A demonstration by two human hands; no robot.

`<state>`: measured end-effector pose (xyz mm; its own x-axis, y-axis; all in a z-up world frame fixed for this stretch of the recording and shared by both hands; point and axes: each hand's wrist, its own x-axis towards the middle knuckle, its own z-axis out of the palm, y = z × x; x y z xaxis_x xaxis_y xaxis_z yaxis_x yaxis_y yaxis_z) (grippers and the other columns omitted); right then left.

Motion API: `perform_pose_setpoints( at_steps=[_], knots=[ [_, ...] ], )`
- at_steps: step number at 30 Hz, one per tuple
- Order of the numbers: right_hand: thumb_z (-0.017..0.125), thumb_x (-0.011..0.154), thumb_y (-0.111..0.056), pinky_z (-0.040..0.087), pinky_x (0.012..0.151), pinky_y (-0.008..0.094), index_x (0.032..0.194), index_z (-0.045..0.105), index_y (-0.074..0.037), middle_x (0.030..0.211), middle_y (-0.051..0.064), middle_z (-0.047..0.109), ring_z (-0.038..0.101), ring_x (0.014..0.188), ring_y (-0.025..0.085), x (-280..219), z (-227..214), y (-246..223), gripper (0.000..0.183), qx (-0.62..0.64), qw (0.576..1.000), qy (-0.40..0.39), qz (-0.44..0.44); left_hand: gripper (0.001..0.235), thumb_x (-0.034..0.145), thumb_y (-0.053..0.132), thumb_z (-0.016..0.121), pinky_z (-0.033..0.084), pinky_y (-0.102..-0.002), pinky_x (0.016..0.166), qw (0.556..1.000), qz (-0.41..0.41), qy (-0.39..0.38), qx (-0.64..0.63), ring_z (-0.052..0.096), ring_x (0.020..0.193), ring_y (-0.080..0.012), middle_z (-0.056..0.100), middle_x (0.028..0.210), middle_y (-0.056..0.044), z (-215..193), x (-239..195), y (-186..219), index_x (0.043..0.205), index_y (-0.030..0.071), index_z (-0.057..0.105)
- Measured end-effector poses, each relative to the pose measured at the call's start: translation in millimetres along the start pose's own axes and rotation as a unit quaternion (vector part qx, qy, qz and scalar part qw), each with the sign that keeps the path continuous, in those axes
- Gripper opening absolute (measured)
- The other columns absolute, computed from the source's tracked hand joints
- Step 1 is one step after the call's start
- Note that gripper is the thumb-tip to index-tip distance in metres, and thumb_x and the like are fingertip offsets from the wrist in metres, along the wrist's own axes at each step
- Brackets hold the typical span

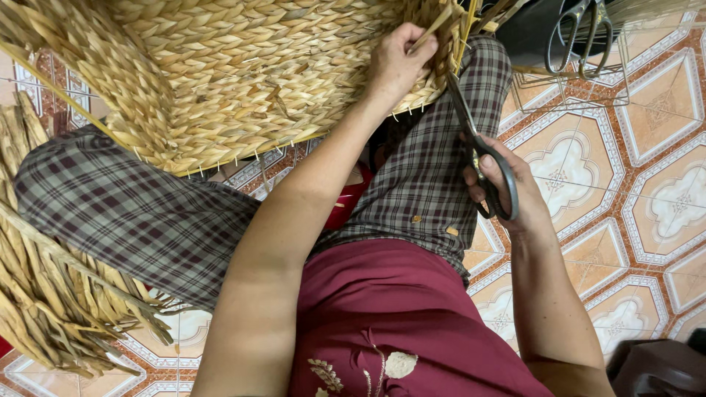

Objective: The person weaves dried palm leaves into the rim of a rectangular basket, securing the weave with small metal staples. They use shears to trim excess material and a hammer to drive the staples into the basket's frame.

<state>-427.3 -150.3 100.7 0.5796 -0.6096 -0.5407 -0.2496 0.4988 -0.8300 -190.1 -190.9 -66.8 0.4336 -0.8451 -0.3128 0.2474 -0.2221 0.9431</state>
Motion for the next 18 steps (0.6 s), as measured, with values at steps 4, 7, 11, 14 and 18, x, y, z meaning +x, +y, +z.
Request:
perform_pose_setpoints(
  at_steps=[4, 7, 11, 14, 18],
  knots=[
    [0.070, 0.094, -0.049, 0.043, 0.056, 0.021, 0.144, 0.056, -0.001, 0.082, 0.005, 0.058, 0.052, 0.065, 0.010, -3.7, -2.1, -7.2, 0.071, -0.021, 1.000, 0.006, 0.013, 0.013, 0.091, 0.026, 0.076, 0.063, -0.023, 0.065, 0.997, 0.054, -0.025, 0.047, 0.072, 0.076, -0.0074, 0.074, 0.087, 0.001, -14.6, -17.5, 3.0, 0.093, 0.015, 0.070],
    [0.068, 0.094, -0.052, 0.042, 0.054, 0.022, 0.143, 0.057, 0.000, 0.080, 0.005, 0.058, 0.051, 0.061, 0.010, -0.3, -3.7, -8.2, 0.072, -0.032, 0.999, -0.005, 0.031, 0.023, 0.085, 0.033, 0.082, 0.058, -0.026, 0.065, 0.982, 0.035, -0.032, 0.182, 0.073, 0.074, -0.0067, 0.076, 0.084, 0.002, -9.5, -18.5, 9.1, 0.091, 0.016, 0.068],
    [0.067, 0.093, -0.053, 0.044, 0.055, 0.022, 0.142, 0.058, 0.000, 0.079, 0.005, 0.059, 0.052, 0.060, 0.010, 3.2, -2.1, -10.0, 0.073, -0.044, 0.998, -0.001, 0.043, 0.014, 0.087, 0.029, 0.078, 0.061, -0.027, 0.064, 0.976, 0.073, -0.011, 0.207, 0.071, 0.072, -0.0069, 0.076, 0.084, 0.004, -0.9, -15.1, 2.4, 0.090, 0.018, 0.071],
    [0.067, 0.094, -0.052, 0.044, 0.056, 0.023, 0.142, 0.057, 0.000, 0.080, 0.004, 0.059, 0.053, 0.062, 0.010, 4.1, -1.9, -11.2, 0.072, -0.054, 0.998, -0.001, 0.031, 0.012, 0.088, 0.029, 0.077, 0.061, -0.028, 0.062, 0.980, 0.050, -0.009, 0.191, 0.071, 0.067, -0.0070, 0.076, 0.081, 0.005, -3.8, -13.2, -3.7, 0.089, 0.018, 0.073],
    [0.069, 0.096, -0.049, 0.046, 0.057, 0.022, 0.141, 0.059, 0.000, 0.082, 0.004, 0.060, 0.054, 0.063, 0.010, 15.2, -3.5, -14.0, 0.068, -0.049, 0.999, -0.009, 0.015, 0.011, 0.087, 0.027, 0.077, 0.061, -0.027, 0.062, 0.976, 0.091, 0.011, 0.195, 0.071, 0.064, -0.0064, 0.076, 0.077, 0.006, -6.0, -14.2, -5.2, 0.087, 0.017, 0.074]
  ],
)
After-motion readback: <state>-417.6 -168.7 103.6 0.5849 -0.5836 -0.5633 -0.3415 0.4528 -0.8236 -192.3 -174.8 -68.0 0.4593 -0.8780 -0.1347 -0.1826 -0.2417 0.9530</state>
